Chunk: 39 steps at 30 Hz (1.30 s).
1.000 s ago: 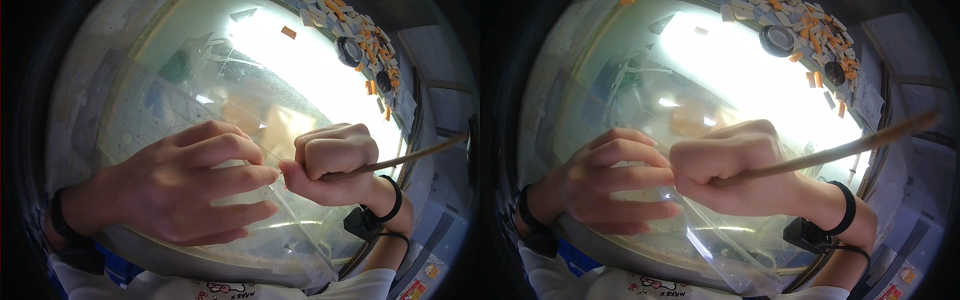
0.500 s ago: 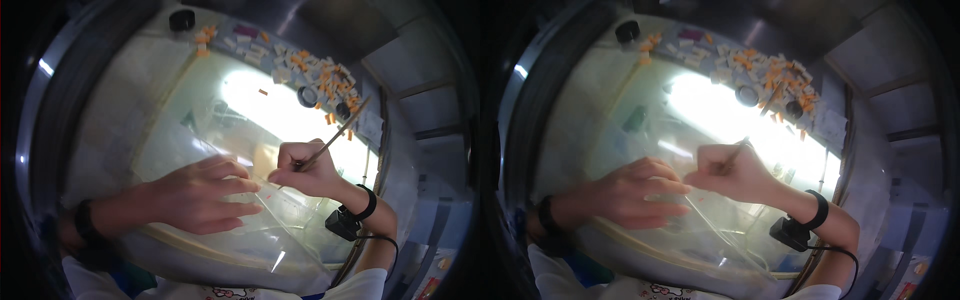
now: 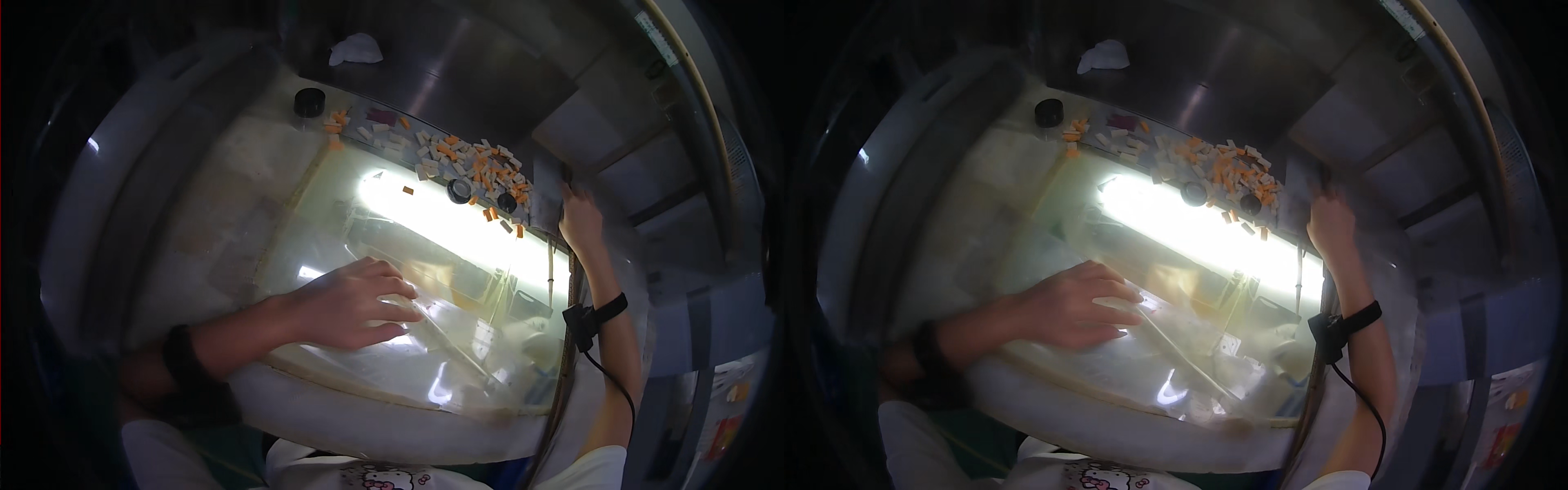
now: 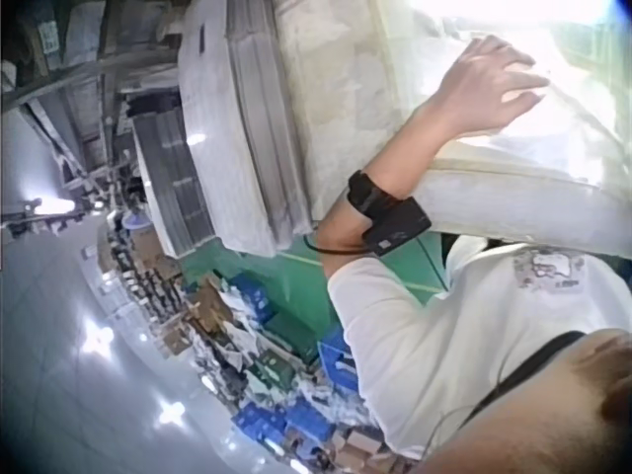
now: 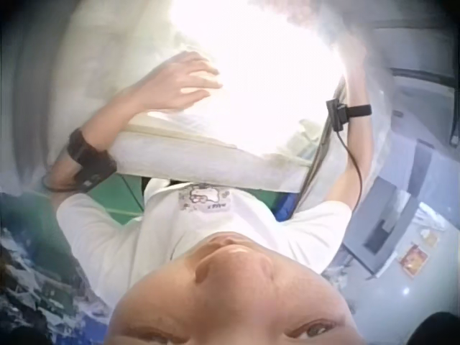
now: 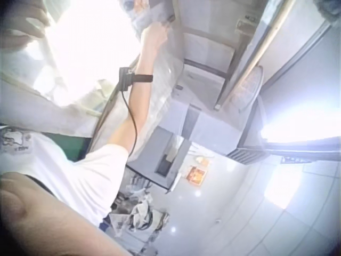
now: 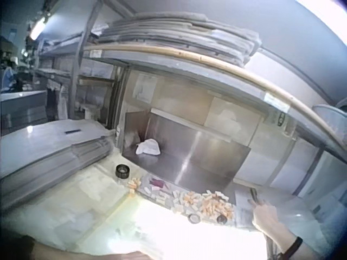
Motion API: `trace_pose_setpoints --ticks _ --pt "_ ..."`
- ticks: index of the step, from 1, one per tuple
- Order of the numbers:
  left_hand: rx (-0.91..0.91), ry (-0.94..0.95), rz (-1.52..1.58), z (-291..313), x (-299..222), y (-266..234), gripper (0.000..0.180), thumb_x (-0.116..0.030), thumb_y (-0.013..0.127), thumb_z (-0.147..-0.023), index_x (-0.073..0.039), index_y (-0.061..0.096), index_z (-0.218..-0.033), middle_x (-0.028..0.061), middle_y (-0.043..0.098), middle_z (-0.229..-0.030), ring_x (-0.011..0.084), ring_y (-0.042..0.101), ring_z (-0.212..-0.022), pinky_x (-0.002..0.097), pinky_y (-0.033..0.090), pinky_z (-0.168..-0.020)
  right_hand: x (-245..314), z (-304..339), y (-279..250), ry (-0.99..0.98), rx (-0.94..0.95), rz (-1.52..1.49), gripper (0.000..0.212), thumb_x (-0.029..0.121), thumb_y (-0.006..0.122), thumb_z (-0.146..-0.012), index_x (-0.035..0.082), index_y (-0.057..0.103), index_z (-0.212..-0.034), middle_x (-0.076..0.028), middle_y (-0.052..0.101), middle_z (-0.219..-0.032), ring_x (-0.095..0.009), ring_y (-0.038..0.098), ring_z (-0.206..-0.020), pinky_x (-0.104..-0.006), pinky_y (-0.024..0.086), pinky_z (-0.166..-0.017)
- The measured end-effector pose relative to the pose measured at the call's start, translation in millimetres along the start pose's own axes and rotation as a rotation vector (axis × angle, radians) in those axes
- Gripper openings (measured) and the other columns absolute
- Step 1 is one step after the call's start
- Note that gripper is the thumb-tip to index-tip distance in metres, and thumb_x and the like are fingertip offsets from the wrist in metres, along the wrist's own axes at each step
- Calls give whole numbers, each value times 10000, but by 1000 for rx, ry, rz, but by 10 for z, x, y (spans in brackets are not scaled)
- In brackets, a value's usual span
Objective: Aligning and marking components on a light table and handling a large industrial panel.
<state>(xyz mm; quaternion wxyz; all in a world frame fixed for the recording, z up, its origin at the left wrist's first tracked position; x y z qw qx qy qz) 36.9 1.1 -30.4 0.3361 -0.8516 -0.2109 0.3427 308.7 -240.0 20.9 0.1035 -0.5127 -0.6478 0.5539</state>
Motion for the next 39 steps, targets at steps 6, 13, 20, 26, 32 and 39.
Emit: trace_pose_setpoints --ticks 6,13,20,26,32,39 --pt "-17 -2 9 35 44 68 219 -214 592 -768 -128 631 -965 66 568 -966 206 507 -948 340 392 -853 1032 -305 -464 -557 -114 -635 253 39 627 -683 73 612 -933 -101 563 -820 -253 505 -787 -351 427 -703" --pt "-28 -19 47 37 67 92 221 -228 592 -767 -137 633 -964 56 565 -969 192 502 -961 342 386 -869 1801 -302 -519 -671 -130 -637 187 104 652 -675 68 617 -855 -82 557 -781 -237 511 -806 -355 435 -712" --pt "-32 -21 17 42 77 112 218 -236 592 -769 -145 632 -963 49 560 -979 192 500 -967 347 384 -870 1954 -688 -418 -567 -52 -700 145 104 640 -673 62 620 -811 -92 583 -787 -250 514 -792 -354 439 -730" --pt "-55 -10 61 34 73 128 246 -132 627 -700 -126 625 -946 81 559 -1009 249 512 -936 359 410 -835 2287 -1107 -531 -646 -38 -612 121 138 610 -687 60 627 -778 -112 603 -705 -265 561 -688 -359 463 -679" --pt "-46 -24 48 88 69 111 218 -242 564 -785 -150 616 -975 47 559 -955 187 501 -956 350 392 -849 2723 -1321 -523 -615 -129 -762 105 145 567 -702 69 628 -740 -125 615 -730 -286 589 -713 -377 479 -661" --pt "-57 0 39 8 90 165 206 -219 583 -758 -142 634 -942 48 560 -959 196 500 -950 354 395 -844 2500 -1291 -373 -409 -61 -872 104 121 586 -689 65 643 -756 -131 622 -720 -254 616 -654 -343 483 -645"
Point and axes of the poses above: each hand's wrist, its own z-axis away from the middle knuckle, its own y-axis out of the palm, x = y × z, the point moved 2 cm from there along -z, towards the middle knuckle
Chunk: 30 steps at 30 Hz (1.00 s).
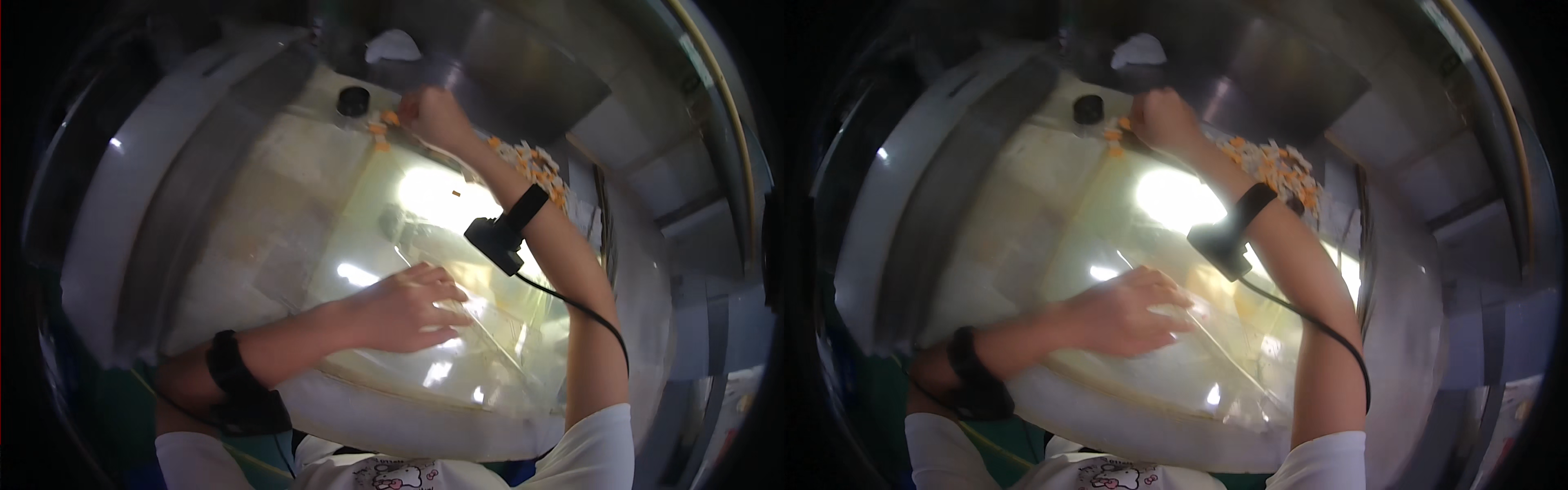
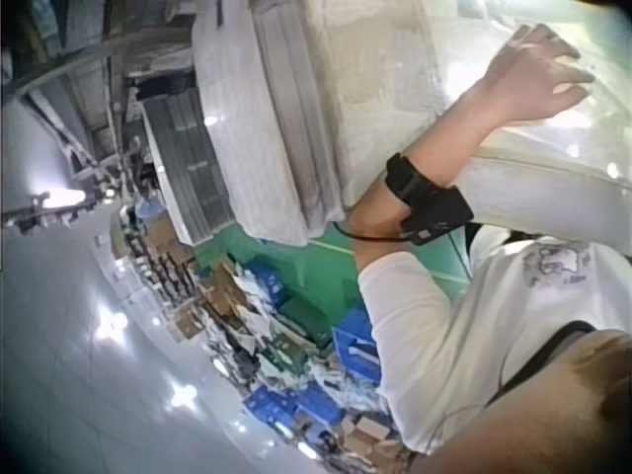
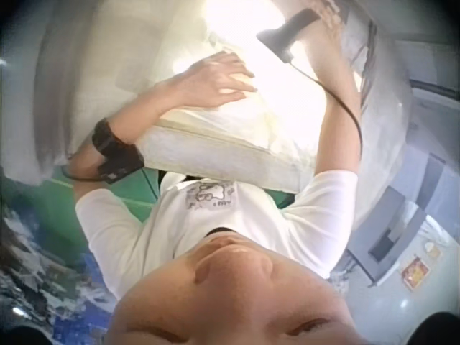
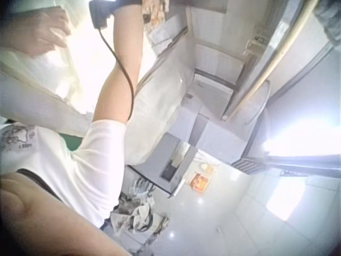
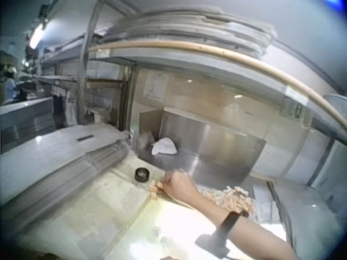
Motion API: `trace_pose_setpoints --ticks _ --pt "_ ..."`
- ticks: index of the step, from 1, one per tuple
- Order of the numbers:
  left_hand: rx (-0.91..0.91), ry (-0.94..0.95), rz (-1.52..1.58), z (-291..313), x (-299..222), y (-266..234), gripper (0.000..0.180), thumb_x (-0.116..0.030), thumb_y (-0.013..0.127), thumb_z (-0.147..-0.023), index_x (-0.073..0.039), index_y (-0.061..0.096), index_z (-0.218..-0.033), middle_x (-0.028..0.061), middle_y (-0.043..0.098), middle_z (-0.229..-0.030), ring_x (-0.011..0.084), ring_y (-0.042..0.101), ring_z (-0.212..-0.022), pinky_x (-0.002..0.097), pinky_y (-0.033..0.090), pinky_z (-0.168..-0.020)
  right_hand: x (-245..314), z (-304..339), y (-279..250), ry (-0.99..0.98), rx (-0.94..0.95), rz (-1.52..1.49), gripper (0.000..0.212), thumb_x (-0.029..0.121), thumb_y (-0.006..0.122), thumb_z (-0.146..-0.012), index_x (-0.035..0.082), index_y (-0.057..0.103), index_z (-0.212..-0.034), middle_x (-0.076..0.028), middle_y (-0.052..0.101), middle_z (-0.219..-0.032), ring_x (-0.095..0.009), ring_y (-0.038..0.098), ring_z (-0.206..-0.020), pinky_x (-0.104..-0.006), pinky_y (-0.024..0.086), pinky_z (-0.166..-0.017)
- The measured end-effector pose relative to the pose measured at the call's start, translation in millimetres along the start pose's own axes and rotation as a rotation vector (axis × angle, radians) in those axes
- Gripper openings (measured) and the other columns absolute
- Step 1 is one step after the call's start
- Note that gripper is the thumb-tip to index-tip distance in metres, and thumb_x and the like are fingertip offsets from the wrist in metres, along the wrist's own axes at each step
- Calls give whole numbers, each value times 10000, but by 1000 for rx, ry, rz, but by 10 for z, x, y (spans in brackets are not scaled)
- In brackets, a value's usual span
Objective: Aligning and marking components on a light table and handling a large industrial panel.
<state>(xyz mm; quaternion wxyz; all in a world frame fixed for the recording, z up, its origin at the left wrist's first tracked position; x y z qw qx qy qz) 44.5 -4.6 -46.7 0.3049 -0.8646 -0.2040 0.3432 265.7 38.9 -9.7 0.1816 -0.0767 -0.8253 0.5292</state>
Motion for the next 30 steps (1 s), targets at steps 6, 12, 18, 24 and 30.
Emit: trace_pose_setpoints --ticks 6,12,18,24,30 --pt "11 -45 -1 56 5 -65 188 -209 596 -743 -126 653 -902 57 549 -990 212 497 -948 351 390 -860 210 896 -694 101 202 -175 110 144 618 -700 39 622 -734 -33 571 -608 -111 473 -516 -245 376 -493" --pt "23 -67 20 10 17 -57 173 -171 615 -714 -126 660 -874 69 545 -987 231 503 -933 337 400 -840 399 1920 -982 308 398 -363 44 95 604 -695 53 596 -688 -13 524 -619 -94 429 -568 -233 353 -518" --pt "52 -70 25 -12 2 -90 262 -94 644 -655 -126 661 -915 92 536 -1048 242 511 -924 331 418 -800 451 2014 -848 287 387 -345 60 68 596 -685 17 565 -680 -46 523 -625 -147 475 -613 -271 405 -583" --pt "61 -101 70 -18 6 -111 266 -84 642 -658 -121 658 -921 109 507 -1080 249 506 -940 327 418 -812 505 1924 -728 372 471 -325 91 101 589 -670 11 577 -664 -65 547 -596 -162 511 -587 -287 408 -553" --pt "61 -123 122 -27 2 -128 274 -74 640 -662 -123 653 -931 140 467 -1108 263 486 -974 330 413 -832 550 1863 -706 454 558 -307 149 144 583 -667 -4 587 -656 -134 577 -638 -241 567 -617 -335 445 -581"
Point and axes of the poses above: each hand's wrist, its own z-axis away from the middle knuckle, its own y-axis out of the palm, x = y × z, the point moved 2 cm from there along -z, towards the middle knuckle
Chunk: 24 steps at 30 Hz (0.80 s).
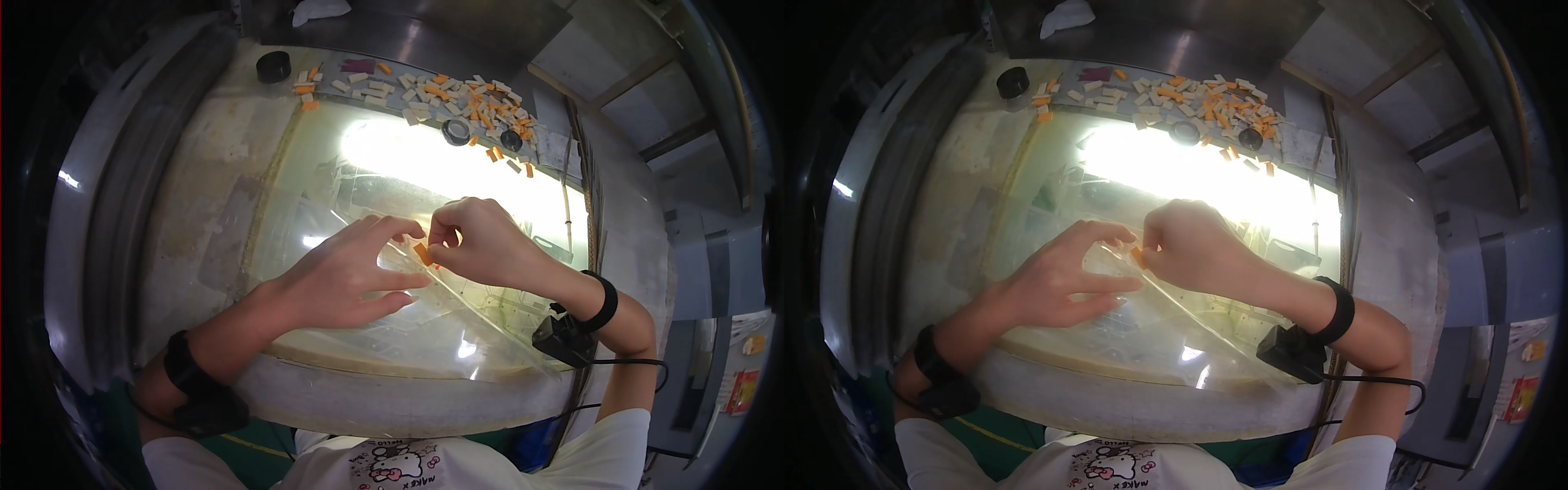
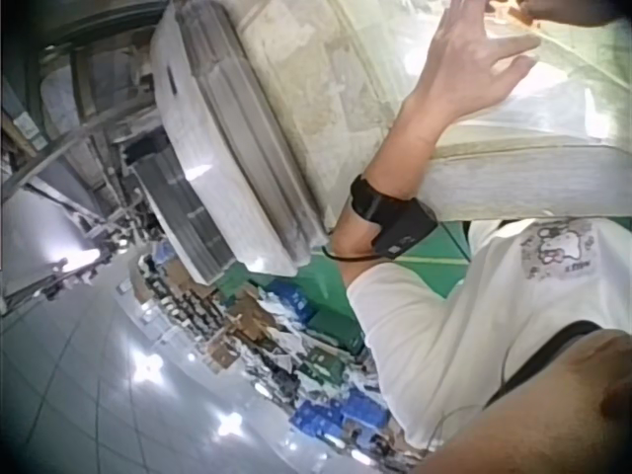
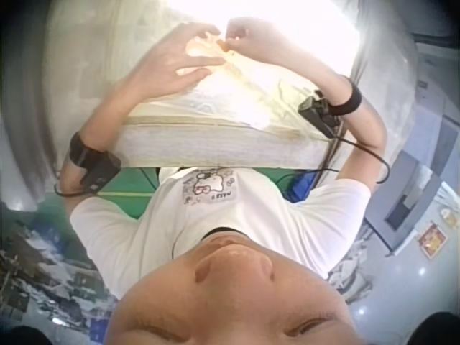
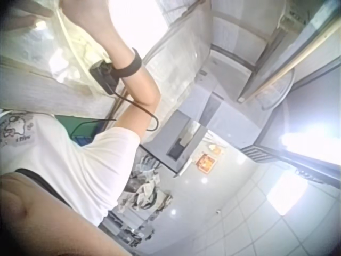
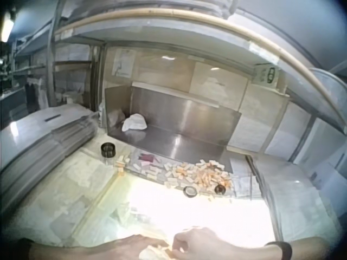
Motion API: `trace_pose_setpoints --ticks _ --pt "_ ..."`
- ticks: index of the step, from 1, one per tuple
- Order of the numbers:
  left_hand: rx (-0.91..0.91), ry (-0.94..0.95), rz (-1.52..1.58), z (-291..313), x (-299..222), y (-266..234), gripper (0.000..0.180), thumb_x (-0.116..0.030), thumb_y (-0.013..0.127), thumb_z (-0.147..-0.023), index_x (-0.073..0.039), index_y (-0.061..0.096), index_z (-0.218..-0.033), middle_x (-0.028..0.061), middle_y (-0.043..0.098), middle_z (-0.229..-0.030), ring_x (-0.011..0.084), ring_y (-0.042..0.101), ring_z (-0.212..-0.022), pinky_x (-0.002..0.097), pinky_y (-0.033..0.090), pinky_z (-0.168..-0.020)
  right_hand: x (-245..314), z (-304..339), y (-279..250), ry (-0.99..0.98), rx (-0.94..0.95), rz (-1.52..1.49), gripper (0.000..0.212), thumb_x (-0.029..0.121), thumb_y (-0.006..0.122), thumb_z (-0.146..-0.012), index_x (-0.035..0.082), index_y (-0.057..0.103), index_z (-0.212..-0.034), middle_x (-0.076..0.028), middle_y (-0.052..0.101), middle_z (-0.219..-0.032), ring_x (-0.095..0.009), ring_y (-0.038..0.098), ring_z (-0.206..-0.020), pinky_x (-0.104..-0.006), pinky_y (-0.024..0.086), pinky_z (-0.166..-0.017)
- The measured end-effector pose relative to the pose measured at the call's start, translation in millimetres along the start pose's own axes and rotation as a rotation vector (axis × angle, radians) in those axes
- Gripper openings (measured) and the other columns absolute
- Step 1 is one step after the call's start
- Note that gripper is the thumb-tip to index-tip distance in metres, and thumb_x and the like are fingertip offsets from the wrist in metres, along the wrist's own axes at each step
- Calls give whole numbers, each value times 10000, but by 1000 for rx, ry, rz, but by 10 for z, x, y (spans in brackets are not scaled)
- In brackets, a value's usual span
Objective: Aligning and marking components on a light table and handling a large industrial panel.
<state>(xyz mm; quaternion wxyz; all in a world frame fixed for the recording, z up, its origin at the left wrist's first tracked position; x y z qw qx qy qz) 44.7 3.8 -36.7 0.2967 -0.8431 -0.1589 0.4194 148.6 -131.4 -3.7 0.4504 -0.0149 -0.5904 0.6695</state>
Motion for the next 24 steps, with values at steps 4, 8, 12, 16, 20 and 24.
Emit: trace_pose_setpoints --ticks 4,8,12,16,20,24 --pt "-9 14 -20 -17 -2 4 255 -92 637 -669 -117 651 -922 132 468 -1092 260 487 -963 334 417 -821 31 -28 37 -39 14 20 139 138 583 -665 0 594 -659 -145 581 -660 -249 570 -625 -340 447 -585" --pt "-4 3 -37 -20 0 29 274 -116 634 -675 -116 638 -949 129 469 -1075 256 491 -951 342 419 -817 38 -94 50 -56 49 182 95 105 595 -665 17 624 -687 -112 600 -622 -203 558 -535 -301 416 -508" --pt "82 -50 -55 -30 -29 31 356 -128 630 -683 -105 591 -1035 138 465 -1072 267 477 -972 351 415 -821 -95 4 -39 -220 -120 151 92 110 613 -673 24 632 -700 -91 580 -584 -166 530 -505 -282 403 -492" --pt "126 -56 -172 -27 -20 81 466 -139 635 -683 -44 498 -1119 159 437 -1123 311 419 -1056 384 345 -919 -133 402 -442 -21 -278 125 98 119 645 -676 25 623 -698 -33 515 -526 -108 463 -501 -248 373 -486" --pt "151 -17 -358 39 -1 91 451 -222 627 -706 -24 497 -1090 180 418 -1166 325 367 -1118 426 270 -978 -312 1010 -389 254 -184 166 248 187 661 -668 36 602 -854 -93 554 -730 -231 541 -709 -315 438 -666" --pt "150 4 -380 27 -45 94 440 -279 597 -739 -31 500 -1090 186 411 -1180 328 360 -1124 451 242 -984 -562 1646 94 161 -250 354 561 271 715 -600 -25 485 -1018 -178 451 -985 -294 454 -926 -335 394 -794"
Point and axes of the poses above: each hand's wrist, its own z-axis away from the middle knuckle, its own y-axis out of the palm, x = y × z, the point moved 2 cm from there along -z, towards the middle knuckle
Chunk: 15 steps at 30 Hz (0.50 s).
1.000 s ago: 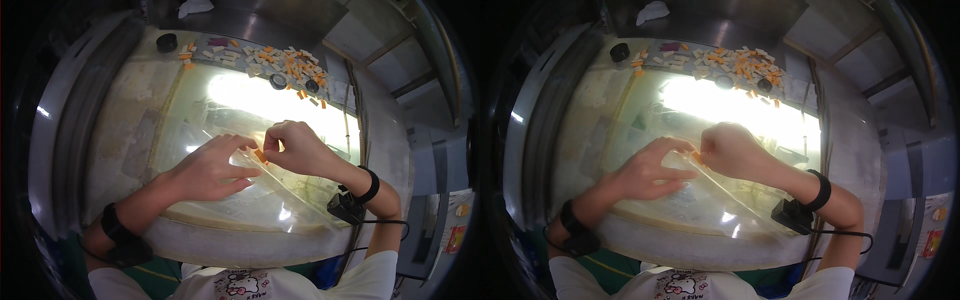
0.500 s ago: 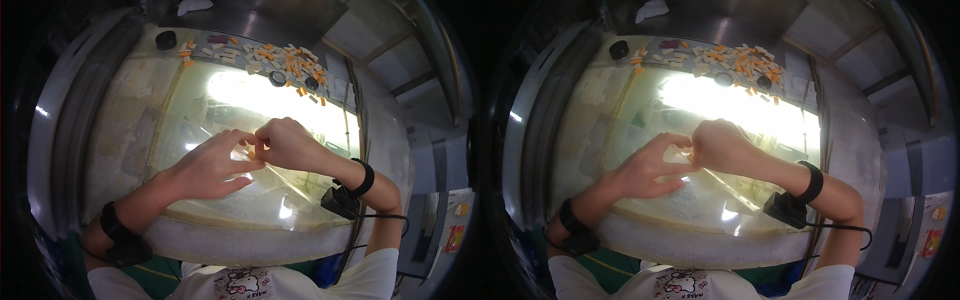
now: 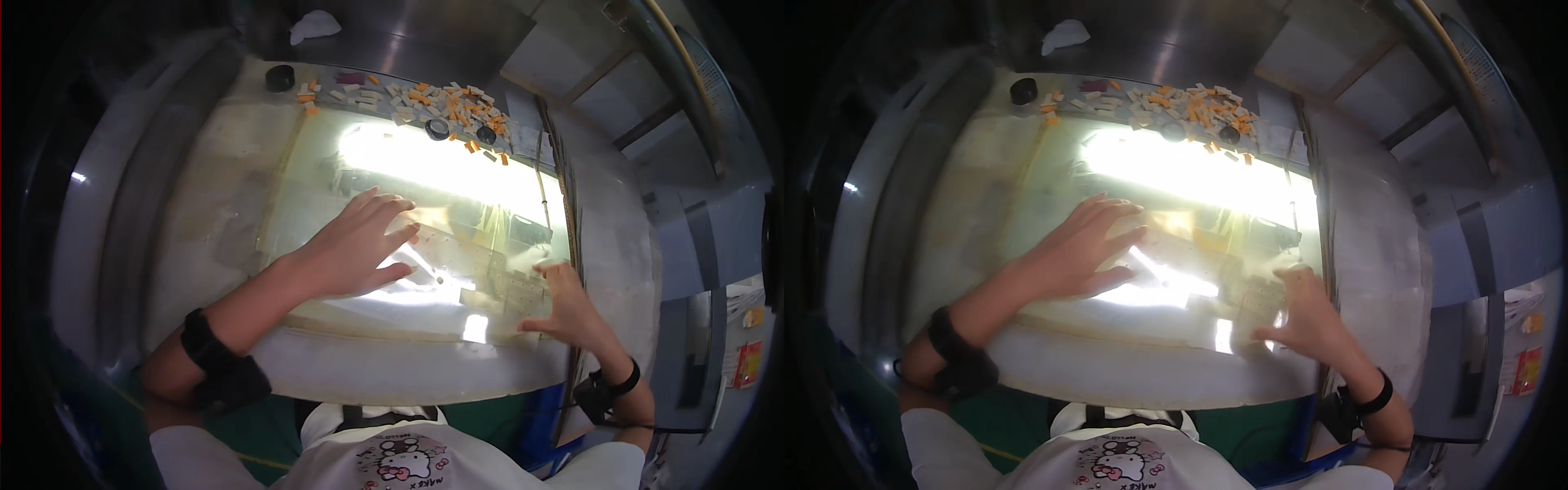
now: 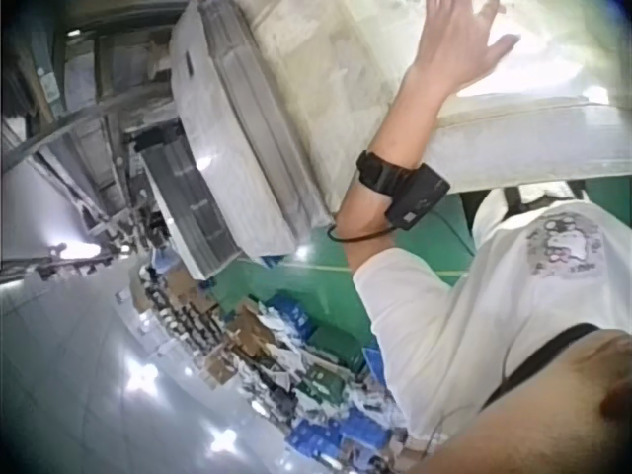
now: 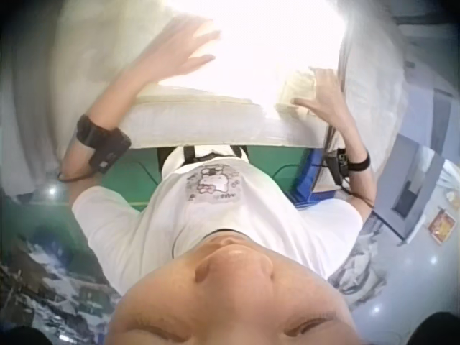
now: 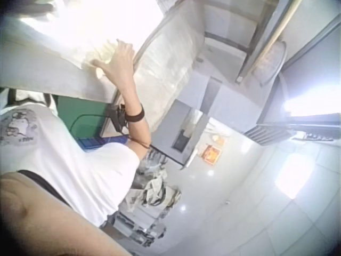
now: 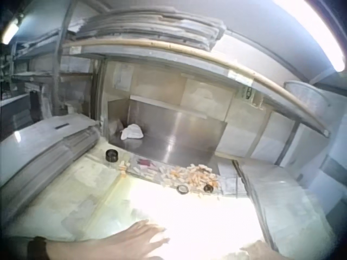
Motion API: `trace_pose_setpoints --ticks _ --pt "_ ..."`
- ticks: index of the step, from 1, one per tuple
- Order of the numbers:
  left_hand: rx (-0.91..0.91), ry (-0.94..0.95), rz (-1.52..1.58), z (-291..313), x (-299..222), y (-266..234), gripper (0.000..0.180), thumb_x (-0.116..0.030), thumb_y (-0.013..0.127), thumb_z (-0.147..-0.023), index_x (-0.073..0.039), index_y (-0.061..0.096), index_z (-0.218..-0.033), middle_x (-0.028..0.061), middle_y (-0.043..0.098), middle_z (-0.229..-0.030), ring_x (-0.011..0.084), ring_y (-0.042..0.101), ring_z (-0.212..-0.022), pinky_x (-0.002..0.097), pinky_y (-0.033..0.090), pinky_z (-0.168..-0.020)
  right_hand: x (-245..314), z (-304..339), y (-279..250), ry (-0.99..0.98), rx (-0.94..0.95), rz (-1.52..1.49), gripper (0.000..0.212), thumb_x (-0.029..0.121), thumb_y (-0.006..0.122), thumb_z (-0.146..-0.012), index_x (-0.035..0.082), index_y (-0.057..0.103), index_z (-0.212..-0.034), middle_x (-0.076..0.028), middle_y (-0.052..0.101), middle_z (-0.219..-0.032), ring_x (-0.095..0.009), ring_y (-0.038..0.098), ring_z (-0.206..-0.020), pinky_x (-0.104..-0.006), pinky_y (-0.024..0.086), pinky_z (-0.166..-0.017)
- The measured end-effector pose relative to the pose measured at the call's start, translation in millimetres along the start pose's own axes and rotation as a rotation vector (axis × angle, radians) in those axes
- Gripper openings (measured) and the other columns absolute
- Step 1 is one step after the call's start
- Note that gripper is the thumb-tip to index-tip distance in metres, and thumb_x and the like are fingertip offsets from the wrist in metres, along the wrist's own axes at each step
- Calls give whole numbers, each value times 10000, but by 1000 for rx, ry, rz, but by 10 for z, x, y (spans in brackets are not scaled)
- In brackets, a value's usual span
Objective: Aligning and marking components on a light table and handling a large industrial panel.
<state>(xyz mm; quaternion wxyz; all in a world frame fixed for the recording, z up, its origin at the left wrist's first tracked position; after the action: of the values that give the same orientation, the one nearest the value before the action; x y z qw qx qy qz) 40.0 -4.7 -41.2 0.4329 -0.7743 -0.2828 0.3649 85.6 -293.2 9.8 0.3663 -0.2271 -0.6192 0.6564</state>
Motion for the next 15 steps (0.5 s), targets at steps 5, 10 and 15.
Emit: trace_pose_setpoints --ticks 5,10,15 --pt "29 -31 -85 41 29 24 474 -391 518 -786 -52 509 -1118 192 404 -1196 337 340 -1146 462 231 -977 20 104 203 56 -56 5 630 282 743 -543 -31 469 -1016 -201 384 -1060 -326 398 -993 -357 382 -823" --pt "36 -120 -8 -60 196 -52 655 -465 572 -720 -48 440 -1207 202 420 -1185 342 360 -1119 434 278 -942 -171 216 195 155 -36 -203 539 150 745 -518 -17 472 -951 -156 444 -966 -281 470 -901 -341 400 -774" --pt "122 -253 -172 131 1088 -492 542 -316 705 -554 -91 565 -1026 134 488 -1044 304 439 -1032 390 338 -900 197 505 -6 52 -644 -267 524 -59 627 -588 66 398 -1044 -118 405 -959 -266 499 -865 -322 451 -705"
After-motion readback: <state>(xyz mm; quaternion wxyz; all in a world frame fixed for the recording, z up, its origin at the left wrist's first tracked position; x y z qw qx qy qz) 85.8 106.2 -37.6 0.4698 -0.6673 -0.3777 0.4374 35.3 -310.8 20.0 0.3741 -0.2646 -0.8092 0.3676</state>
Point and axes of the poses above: each hand's wrist, its own z-axis away from the middle knuckle, its own y-axis out of the palm, x = y × z, the point moved 2 cm from there along -z, towards the middle knuckle
